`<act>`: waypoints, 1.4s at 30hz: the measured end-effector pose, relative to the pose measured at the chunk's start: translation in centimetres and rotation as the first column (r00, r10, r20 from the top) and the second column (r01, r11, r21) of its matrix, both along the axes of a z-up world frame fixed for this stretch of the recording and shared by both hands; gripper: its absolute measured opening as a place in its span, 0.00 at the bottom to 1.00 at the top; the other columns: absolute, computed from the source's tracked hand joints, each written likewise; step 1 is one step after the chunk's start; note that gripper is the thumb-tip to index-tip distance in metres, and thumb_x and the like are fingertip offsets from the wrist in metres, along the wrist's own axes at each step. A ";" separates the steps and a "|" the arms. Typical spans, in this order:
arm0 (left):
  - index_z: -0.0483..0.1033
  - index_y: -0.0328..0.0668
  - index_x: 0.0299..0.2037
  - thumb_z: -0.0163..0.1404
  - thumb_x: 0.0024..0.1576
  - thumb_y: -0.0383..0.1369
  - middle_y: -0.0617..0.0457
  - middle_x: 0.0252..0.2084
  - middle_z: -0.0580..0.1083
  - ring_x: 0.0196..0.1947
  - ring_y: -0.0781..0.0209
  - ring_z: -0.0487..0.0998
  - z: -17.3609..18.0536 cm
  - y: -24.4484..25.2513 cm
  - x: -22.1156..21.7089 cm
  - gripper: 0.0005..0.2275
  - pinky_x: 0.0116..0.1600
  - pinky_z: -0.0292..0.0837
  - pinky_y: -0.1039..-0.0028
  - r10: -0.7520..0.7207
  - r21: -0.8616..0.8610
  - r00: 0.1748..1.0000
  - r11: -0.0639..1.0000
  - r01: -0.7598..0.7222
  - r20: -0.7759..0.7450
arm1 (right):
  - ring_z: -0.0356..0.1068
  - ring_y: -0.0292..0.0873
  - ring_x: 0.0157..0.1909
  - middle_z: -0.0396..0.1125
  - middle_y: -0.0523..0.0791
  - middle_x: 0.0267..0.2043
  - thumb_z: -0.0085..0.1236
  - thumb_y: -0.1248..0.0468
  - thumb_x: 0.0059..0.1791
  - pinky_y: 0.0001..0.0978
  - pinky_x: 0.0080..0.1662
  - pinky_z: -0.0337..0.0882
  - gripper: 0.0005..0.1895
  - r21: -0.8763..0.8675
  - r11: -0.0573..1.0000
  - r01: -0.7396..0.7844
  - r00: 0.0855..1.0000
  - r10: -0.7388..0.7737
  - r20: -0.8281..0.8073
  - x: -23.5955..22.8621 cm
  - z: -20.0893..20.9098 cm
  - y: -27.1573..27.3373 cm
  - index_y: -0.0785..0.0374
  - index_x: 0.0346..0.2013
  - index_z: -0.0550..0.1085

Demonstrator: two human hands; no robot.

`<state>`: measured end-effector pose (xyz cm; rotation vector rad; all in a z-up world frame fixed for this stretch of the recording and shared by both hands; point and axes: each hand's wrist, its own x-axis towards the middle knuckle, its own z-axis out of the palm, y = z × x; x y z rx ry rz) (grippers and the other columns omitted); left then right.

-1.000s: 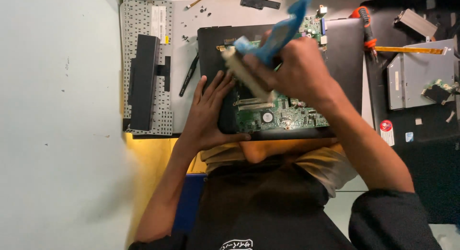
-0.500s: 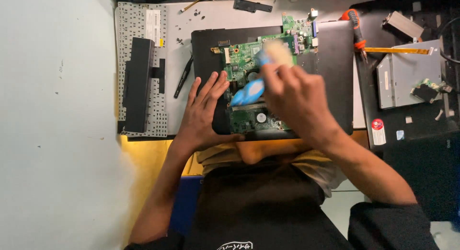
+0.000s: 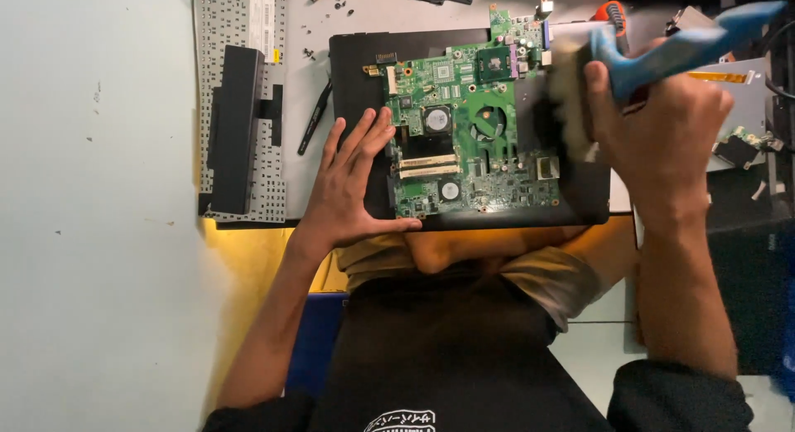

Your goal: The person cleans a green motherboard using a blue brush. They hold the board steady with their left hand while brushing the surface with their right hand, covering various components and areas.

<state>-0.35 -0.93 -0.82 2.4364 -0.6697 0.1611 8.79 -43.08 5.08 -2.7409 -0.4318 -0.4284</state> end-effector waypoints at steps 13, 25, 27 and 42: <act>0.55 0.40 0.88 0.72 0.55 0.72 0.45 0.93 0.56 0.95 0.47 0.50 -0.4 0.0 0.1 0.61 0.97 0.33 0.42 -0.007 0.003 1.000 1.000 0.007 -0.011 | 0.78 0.46 0.35 0.76 0.44 0.34 0.71 0.49 0.76 0.44 0.42 0.73 0.19 -0.112 0.993 -0.025 0.998 0.032 0.062 -4.4 -0.2 0.3 0.62 0.54 0.86; 0.57 0.47 0.89 0.72 0.58 0.68 0.49 0.94 0.55 0.94 0.48 0.52 -1.6 -0.4 0.0 0.56 0.96 0.32 0.45 0.019 -0.053 1.000 0.998 -0.019 0.003 | 0.80 0.42 0.35 0.76 0.43 0.39 0.56 0.36 0.62 0.33 0.33 0.78 0.28 -0.083 0.923 -0.377 0.893 0.386 0.232 -12.2 -5.9 13.9 0.57 0.50 0.80; 0.62 0.52 0.88 0.70 0.57 0.72 0.54 0.93 0.57 0.93 0.51 0.54 -2.4 -0.5 0.2 0.55 0.94 0.31 0.49 0.075 -0.114 0.997 0.991 -0.073 0.021 | 0.78 0.43 0.39 0.68 0.39 0.36 0.42 0.17 0.57 0.30 0.40 0.79 0.43 -0.051 0.915 -0.399 0.876 0.397 0.273 -12.3 -6.5 15.4 0.51 0.49 0.77; 0.53 0.43 0.89 0.69 0.57 0.72 0.46 0.93 0.55 0.95 0.44 0.50 -2.5 0.5 0.7 0.60 0.96 0.32 0.40 -0.039 -0.005 0.997 0.999 0.039 0.060 | 0.81 0.46 0.37 0.79 0.46 0.36 0.75 0.51 0.74 0.47 0.43 0.79 0.22 -0.002 0.998 -0.057 0.997 0.057 -0.047 -9.6 0.8 1.6 0.63 0.45 0.79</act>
